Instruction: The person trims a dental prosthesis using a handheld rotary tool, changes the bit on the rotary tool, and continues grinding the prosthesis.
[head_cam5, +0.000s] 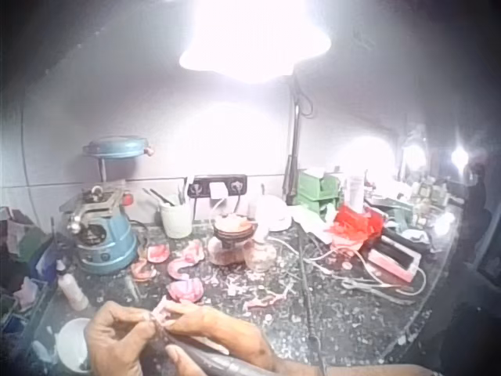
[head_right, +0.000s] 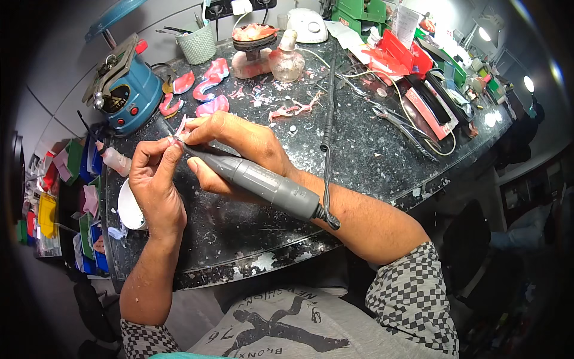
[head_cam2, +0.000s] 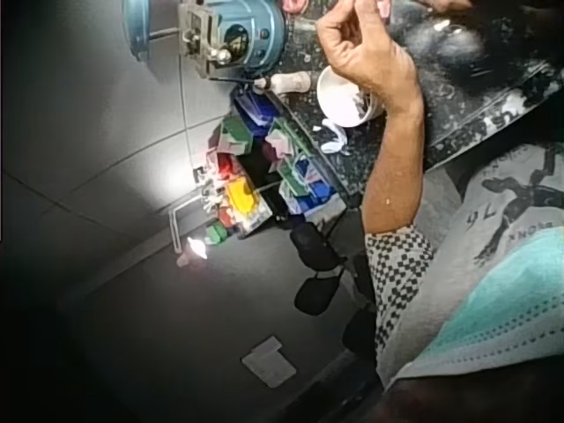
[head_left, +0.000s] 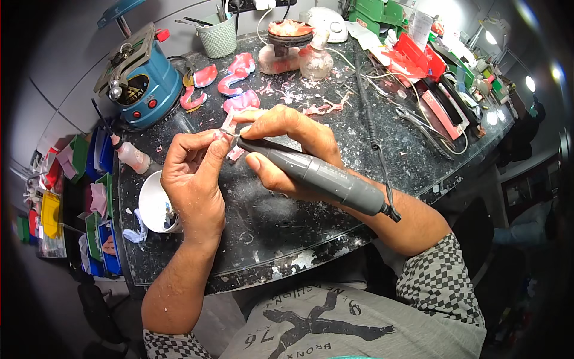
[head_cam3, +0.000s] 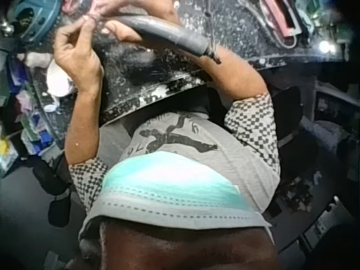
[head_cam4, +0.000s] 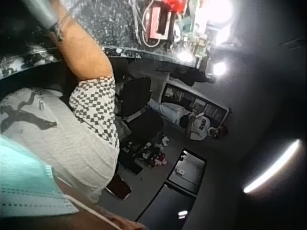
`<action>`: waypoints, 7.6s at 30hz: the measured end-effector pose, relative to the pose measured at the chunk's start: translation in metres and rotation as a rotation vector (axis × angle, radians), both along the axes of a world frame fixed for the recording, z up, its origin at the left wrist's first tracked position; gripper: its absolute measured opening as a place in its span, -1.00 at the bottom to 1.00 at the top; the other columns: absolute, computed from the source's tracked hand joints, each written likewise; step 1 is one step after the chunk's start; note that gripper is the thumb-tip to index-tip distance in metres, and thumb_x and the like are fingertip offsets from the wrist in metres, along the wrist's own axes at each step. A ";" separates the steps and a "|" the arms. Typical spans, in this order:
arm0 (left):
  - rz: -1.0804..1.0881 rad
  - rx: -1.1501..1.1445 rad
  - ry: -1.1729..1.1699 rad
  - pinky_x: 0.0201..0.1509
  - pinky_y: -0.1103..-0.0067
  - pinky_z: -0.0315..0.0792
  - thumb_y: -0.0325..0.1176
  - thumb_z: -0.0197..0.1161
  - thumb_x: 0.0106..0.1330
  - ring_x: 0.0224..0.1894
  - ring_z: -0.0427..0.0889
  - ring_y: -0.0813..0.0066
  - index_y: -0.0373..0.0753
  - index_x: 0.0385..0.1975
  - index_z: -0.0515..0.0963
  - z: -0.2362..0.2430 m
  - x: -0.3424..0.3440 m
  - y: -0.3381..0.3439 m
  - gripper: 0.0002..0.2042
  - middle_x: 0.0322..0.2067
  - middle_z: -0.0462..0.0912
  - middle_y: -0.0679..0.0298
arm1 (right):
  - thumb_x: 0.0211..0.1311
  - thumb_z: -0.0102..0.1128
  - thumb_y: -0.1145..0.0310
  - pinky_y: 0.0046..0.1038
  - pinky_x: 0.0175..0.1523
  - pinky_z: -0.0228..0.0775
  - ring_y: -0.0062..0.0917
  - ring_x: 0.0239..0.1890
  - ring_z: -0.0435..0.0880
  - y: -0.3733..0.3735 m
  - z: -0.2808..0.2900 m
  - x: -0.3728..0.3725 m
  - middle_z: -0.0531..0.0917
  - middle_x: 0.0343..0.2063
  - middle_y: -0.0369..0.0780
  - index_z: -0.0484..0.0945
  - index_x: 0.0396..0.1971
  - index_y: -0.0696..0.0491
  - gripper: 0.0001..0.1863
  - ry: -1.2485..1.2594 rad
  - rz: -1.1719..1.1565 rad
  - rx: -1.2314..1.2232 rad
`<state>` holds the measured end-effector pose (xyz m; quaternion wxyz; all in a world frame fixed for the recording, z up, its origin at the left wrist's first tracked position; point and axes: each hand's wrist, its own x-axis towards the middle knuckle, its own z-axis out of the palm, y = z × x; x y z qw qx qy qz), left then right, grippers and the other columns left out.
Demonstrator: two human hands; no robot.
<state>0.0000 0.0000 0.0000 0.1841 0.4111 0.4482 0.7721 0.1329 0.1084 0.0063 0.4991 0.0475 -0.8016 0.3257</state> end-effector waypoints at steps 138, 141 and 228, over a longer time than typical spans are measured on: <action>-0.166 -0.102 0.145 0.06 0.52 0.52 -0.42 0.17 0.41 -0.11 0.64 0.52 -0.33 -0.04 0.52 -0.004 0.006 0.001 -0.80 -0.17 0.65 0.23 | 0.21 0.27 0.52 -0.57 -0.11 0.57 -0.63 -0.21 0.65 0.003 0.006 -0.004 0.63 -0.25 -0.25 0.53 -0.10 0.12 -0.75 0.044 0.083 -0.347; -0.159 -0.118 0.125 0.09 0.56 0.50 -0.48 0.18 0.40 -0.10 0.64 0.51 -0.37 -0.08 0.53 -0.002 0.009 0.002 -0.83 -0.19 0.66 0.21 | 0.21 0.25 0.56 -0.57 -0.11 0.56 -0.63 -0.22 0.65 0.002 0.010 0.000 0.63 -0.29 -0.24 0.50 -0.10 0.13 -0.74 0.009 0.203 -0.512; -0.111 -0.325 0.124 -0.09 0.64 0.51 -0.48 0.21 0.37 -0.20 0.63 0.61 -0.39 -0.27 0.66 -0.013 0.008 0.006 -0.87 -0.20 0.70 0.25 | 0.17 0.39 0.35 -0.54 -0.10 0.51 -0.66 -0.23 0.64 0.014 -0.012 -0.010 0.68 -0.31 -0.28 0.60 -0.13 0.06 -0.72 -0.150 0.043 -0.433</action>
